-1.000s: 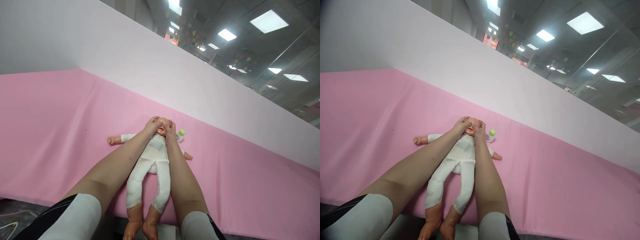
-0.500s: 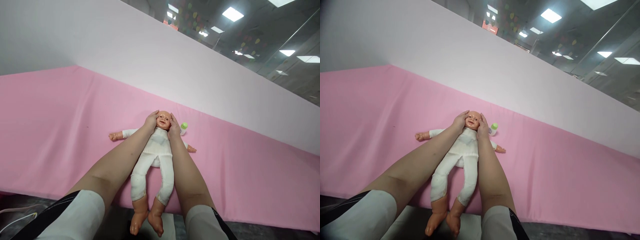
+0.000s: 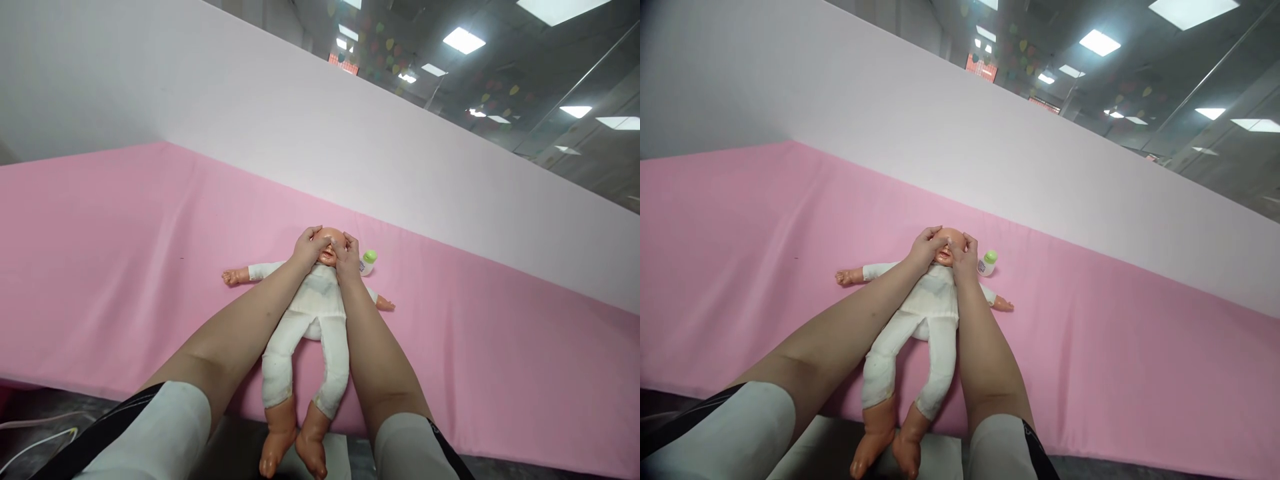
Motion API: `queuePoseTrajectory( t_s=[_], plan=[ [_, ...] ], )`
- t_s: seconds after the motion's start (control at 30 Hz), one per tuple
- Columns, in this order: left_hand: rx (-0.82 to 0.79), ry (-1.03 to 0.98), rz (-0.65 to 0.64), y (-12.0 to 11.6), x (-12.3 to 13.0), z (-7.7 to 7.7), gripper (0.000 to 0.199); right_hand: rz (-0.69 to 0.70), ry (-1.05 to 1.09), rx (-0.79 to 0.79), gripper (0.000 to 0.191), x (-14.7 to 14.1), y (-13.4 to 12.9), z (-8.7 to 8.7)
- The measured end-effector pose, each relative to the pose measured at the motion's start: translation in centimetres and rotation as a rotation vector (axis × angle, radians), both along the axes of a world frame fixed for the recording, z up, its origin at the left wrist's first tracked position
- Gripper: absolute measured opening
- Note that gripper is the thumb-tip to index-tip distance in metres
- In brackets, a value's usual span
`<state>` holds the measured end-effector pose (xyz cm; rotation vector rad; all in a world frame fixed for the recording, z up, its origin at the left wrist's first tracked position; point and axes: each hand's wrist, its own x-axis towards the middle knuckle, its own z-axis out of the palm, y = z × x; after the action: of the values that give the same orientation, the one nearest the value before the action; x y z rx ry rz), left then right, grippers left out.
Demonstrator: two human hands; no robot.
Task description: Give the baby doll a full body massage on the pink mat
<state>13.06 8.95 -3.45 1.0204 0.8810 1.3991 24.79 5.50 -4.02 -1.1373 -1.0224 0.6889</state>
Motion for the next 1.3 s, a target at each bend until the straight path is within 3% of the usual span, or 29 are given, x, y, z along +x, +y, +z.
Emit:
queuePoseTrajectory(
  t_s=[0.13, 0.23, 0.43, 0.63, 0.77, 0.97, 1.17, 1.3],
  plan=[
    [-0.043, -0.071, 0.007, 0.6, 0.3, -0.4, 0.056, -0.054, 0.004, 0.024, 0.057, 0.3, 0.8, -0.7],
    [-0.096, -0.14, -0.017, 0.7, 0.4, -0.3, 0.053, 0.0, 0.187, 0.026, 0.047, 0.8, 1.6, -1.3],
    [-0.166, -0.223, -0.051, 0.2, -0.3, 0.6, 0.05, 0.171, 0.463, 0.018, 0.053, 1.4, 1.4, -1.7],
    [-0.156, -0.238, -0.089, -0.1, -0.5, 0.9, 0.057, 0.14, 0.322, 0.036, 0.063, 0.8, 0.9, -1.1],
    [-0.122, -0.156, -0.038, 0.0, 0.0, 0.6, 0.066, 0.071, 0.154, -0.002, 0.072, 0.5, 1.1, -0.8],
    [-0.103, -0.091, 0.013, 0.7, 0.5, 0.0, 0.055, -0.002, 0.041, -0.074, 0.064, 1.0, 2.0, -0.8],
    [-0.137, -0.14, -0.022, 1.1, 0.4, -0.1, 0.041, 0.048, 0.17, -0.017, 0.048, 1.2, 2.3, -1.2],
    [-0.166, -0.201, -0.039, 0.9, 0.1, 0.0, 0.043, 0.136, 0.318, 0.043, 0.048, 1.2, 2.0, -1.5]
  ],
)
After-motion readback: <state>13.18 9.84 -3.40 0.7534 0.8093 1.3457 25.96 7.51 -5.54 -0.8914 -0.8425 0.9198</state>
